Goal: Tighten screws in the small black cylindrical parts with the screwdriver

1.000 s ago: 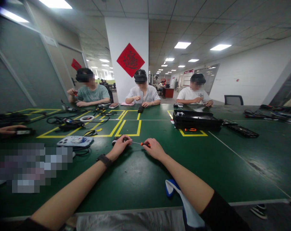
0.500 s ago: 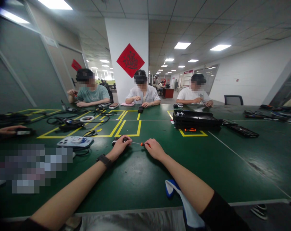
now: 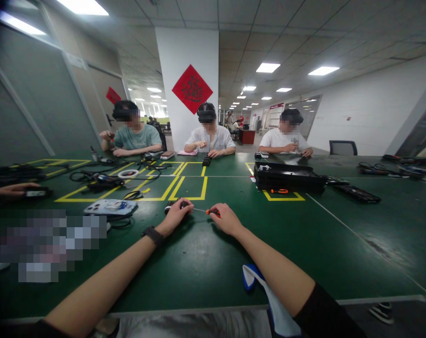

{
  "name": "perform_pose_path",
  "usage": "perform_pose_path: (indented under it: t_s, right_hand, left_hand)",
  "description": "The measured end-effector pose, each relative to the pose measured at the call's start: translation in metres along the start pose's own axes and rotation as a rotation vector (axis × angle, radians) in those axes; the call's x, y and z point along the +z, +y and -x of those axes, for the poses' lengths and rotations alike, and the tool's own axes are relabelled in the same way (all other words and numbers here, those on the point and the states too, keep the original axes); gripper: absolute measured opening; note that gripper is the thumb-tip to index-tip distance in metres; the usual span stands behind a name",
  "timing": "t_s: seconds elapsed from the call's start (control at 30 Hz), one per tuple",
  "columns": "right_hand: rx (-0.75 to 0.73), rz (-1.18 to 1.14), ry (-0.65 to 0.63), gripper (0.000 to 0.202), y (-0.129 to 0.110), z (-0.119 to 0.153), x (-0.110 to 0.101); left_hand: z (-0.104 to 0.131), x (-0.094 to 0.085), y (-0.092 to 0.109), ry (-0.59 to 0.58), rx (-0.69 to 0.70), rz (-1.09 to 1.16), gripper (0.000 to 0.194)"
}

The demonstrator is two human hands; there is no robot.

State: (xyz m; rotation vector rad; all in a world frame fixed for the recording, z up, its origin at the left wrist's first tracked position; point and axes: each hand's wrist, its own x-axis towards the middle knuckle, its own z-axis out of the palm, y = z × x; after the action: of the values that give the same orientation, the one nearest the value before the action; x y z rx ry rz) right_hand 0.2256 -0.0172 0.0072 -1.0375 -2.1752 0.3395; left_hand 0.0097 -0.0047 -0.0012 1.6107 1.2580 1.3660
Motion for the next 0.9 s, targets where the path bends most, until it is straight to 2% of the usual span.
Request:
perform_pose_path:
  t_s: [0.13,0.4,0.77,0.9]
  right_hand:
    - [0.016,0.032,-0.008,0.019,0.0015,-0.0014,0.0011]
    - [0.0,0.013,-0.005,0.011,0.0014,-0.0003,-0.0012]
    - [0.035,0.0,-0.005,0.024,0.0055,-0.0026,0.0021]
    - [0.024,0.015,-0.041,0.022,0.0088,-0.0035,0.0016]
  left_hand:
    - [0.0004,0.0003,0.0001,0.009,-0.002,-0.013,0.024]
    - [0.0019,-0.0002,0.0038,0.006,-0.046,0.001,0.031]
    - [0.0016,-0.0008,0.0013,0.004,0.011,-0.026,0.027]
    - [0.0016,-0.0009,0.0006,0.006,0.012,-0.035,0.028]
